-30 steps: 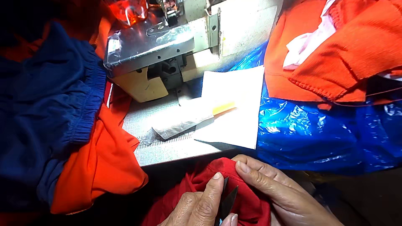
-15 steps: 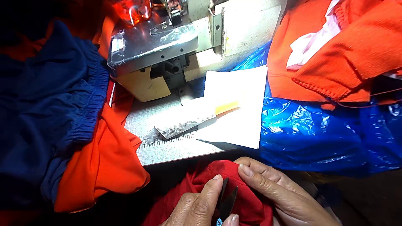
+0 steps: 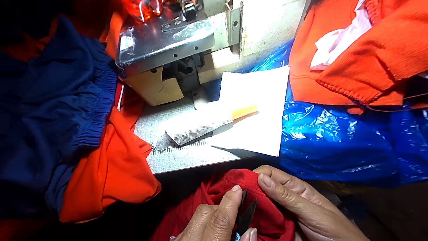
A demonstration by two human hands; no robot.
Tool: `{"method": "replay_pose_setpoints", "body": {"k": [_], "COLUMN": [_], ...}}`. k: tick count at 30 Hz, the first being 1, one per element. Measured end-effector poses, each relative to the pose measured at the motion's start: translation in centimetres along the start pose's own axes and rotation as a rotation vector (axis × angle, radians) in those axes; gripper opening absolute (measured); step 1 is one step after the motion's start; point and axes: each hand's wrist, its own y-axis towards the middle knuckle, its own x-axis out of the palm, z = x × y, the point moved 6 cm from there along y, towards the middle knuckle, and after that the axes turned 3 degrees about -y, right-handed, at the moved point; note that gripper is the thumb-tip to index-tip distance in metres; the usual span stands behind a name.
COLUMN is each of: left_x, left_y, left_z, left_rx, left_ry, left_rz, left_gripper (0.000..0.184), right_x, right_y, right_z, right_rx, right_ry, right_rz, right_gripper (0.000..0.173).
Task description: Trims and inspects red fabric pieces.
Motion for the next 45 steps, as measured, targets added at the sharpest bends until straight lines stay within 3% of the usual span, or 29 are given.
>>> {"method": "replay_pose_setpoints", "body": {"k": [8, 16, 19, 23, 26, 32, 45], "left_x": [0.4, 1.4, 1.4, 0.4, 0.3, 0.9, 0.6], "left_y": [-0.2, -0.6, -0.7, -0.6, -0.5, -0.7, -0.5], "left_z": [-0.2, -1.7, -1.9, -2.1, -0.6, 1.0, 1.1], "left_rx": [-0.008, -0.080, -0.088, -0.077, -0.016, 0.056, 0.014], "left_ry": [-0.069, -0.448, -0.474, -0.368, -0.227, 0.045, 0.147], "left_rz": [0.057, 0.175, 0.195, 0.214, 0.095, 0.019, -0.058], "left_gripper": [0.031, 0.024, 0.022, 0.022, 0.028, 0.030, 0.030], "right_x": [0.3, 0.5, 0.5, 0.2, -0.2, -0.3, -0.9], "right_y": [-0.1, -0.4, -0.4, -0.6, -0.5, -0.3, -0.3], "right_z": [0.0, -0.3, -0.3, -0.4, -0.4, -0.4, -0.2], "right_rx": [-0.003, -0.169, -0.194, -0.201, -0.172, -0.181, -0.264], "right_ry": [0.013, -0.080, -0.095, -0.114, -0.064, -0.114, -0.238], "right_rz": [-0.008, -0.066, -0.077, -0.060, -0.025, -0.010, 0.028], "right_gripper": [0.028, 0.018, 0.016, 0.014, 0.013, 0.027, 0.025]}}
